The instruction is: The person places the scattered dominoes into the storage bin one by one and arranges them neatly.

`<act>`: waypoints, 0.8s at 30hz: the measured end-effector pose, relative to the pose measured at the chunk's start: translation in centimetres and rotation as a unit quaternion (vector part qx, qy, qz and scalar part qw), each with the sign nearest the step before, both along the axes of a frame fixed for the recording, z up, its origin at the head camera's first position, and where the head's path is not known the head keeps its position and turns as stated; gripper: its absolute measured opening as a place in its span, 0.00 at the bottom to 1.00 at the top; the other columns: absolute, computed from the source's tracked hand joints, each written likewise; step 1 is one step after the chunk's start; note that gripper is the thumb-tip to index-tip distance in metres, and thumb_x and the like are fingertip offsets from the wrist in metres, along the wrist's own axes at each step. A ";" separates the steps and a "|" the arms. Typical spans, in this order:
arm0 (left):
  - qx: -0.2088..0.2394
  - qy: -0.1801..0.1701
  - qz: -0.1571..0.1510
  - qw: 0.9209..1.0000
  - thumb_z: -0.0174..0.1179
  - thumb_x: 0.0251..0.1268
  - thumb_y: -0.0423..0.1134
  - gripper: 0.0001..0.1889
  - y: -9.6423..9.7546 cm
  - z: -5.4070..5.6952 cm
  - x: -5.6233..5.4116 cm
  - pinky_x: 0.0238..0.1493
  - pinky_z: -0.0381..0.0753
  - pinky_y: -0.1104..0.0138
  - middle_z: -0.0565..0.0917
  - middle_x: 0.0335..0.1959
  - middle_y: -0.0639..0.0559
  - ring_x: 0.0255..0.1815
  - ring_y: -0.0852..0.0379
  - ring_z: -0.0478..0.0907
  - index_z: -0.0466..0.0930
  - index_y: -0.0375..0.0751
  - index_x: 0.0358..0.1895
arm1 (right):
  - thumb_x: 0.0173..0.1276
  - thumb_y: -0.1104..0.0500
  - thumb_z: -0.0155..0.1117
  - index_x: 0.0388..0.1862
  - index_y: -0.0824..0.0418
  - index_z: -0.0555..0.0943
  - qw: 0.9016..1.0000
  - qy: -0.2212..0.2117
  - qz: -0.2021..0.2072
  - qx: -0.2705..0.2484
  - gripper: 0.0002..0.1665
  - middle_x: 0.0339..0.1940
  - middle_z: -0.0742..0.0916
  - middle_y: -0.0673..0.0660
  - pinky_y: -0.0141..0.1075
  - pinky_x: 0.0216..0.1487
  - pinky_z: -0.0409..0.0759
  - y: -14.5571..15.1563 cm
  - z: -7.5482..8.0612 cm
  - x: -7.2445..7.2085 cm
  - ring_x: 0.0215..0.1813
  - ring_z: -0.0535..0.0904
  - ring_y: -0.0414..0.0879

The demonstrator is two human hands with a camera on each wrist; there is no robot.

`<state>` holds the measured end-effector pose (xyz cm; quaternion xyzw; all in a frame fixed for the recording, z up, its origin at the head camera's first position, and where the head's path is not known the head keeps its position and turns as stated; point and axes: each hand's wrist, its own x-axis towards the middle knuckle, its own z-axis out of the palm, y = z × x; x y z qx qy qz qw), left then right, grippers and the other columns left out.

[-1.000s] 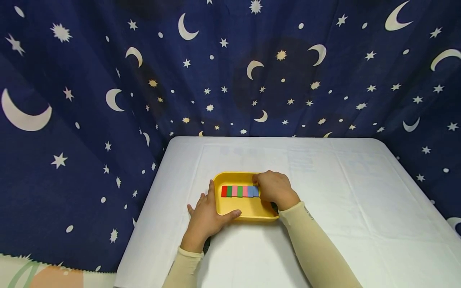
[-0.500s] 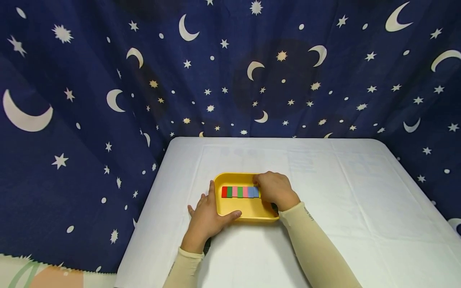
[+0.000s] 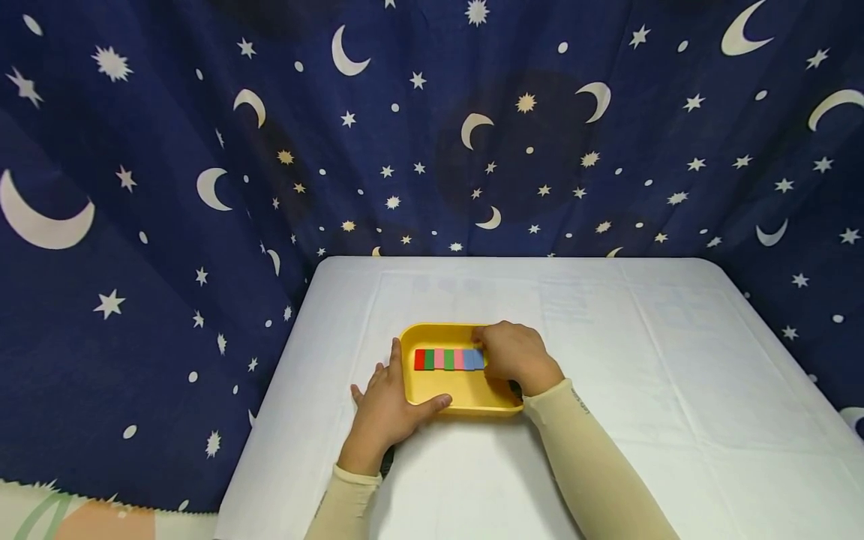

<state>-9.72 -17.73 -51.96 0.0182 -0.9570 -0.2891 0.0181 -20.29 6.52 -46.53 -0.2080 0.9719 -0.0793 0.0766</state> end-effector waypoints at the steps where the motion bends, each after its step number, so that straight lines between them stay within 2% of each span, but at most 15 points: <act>1: 0.002 0.002 0.000 1.000 0.64 0.44 0.86 0.75 -0.1 0.0 0.0 0.67 0.43 0.19 0.68 0.80 0.49 0.80 0.33 0.62 0.35 0.50 0.88 | 0.50 0.59 0.79 0.61 0.47 0.87 1.000 -0.002 0.000 -0.001 0.34 0.45 0.90 0.48 0.50 0.43 0.81 0.0 0.0 0.0 0.40 0.80 0.48; 8: -0.001 -0.002 -0.005 1.000 0.64 0.44 0.87 0.75 -0.6 -0.3 -0.2 0.67 0.44 0.18 0.68 0.80 0.49 0.80 0.33 0.63 0.34 0.51 0.88 | 0.55 0.51 0.83 0.68 0.47 0.83 0.999 -0.029 0.000 -0.026 0.39 0.52 0.90 0.48 0.51 0.50 0.82 -0.1 0.7 0.5 0.49 0.82 0.49; 13: -0.004 -0.004 -0.007 1.000 0.62 0.43 0.88 0.76 -1.2 -0.5 -0.3 0.67 0.44 0.18 0.68 0.80 0.49 0.80 0.33 0.63 0.32 0.53 0.88 | 0.59 0.49 0.82 0.71 0.48 0.80 0.998 -0.047 0.004 -0.042 0.40 0.54 0.90 0.51 0.50 0.51 0.82 -0.1 1.4 1.1 0.49 0.83 0.47; 17: 0.000 -0.003 -0.007 1.000 0.60 0.42 0.89 0.76 -1.7 -0.7 -0.4 0.66 0.44 0.17 0.69 0.80 0.47 0.79 0.32 0.63 0.32 0.52 0.88 | 0.61 0.48 0.82 0.76 0.48 0.77 0.996 -0.058 0.023 -0.056 0.43 0.56 0.89 0.54 0.51 0.51 0.83 0.1 2.1 1.8 0.50 0.85 0.48; 22: -0.006 0.001 -0.005 1.000 0.61 0.42 0.89 0.76 -2.4 -0.7 -0.6 0.65 0.46 0.17 0.71 0.78 0.43 0.78 0.32 0.65 0.30 0.54 0.88 | 0.65 0.50 0.79 0.75 0.52 0.77 0.995 -0.025 0.043 -0.091 0.40 0.56 0.89 0.57 0.53 0.54 0.84 0.6 2.7 2.4 0.53 0.86 0.52; 24: -0.007 0.006 -0.007 1.000 0.62 0.43 0.88 0.76 -2.6 -0.6 -0.7 0.64 0.47 0.16 0.69 0.79 0.43 0.78 0.34 0.66 0.29 0.57 0.88 | 0.66 0.52 0.77 0.73 0.55 0.78 0.992 -0.004 0.054 -0.111 0.37 0.55 0.89 0.58 0.52 0.55 0.84 0.9 2.9 2.4 0.53 0.85 0.52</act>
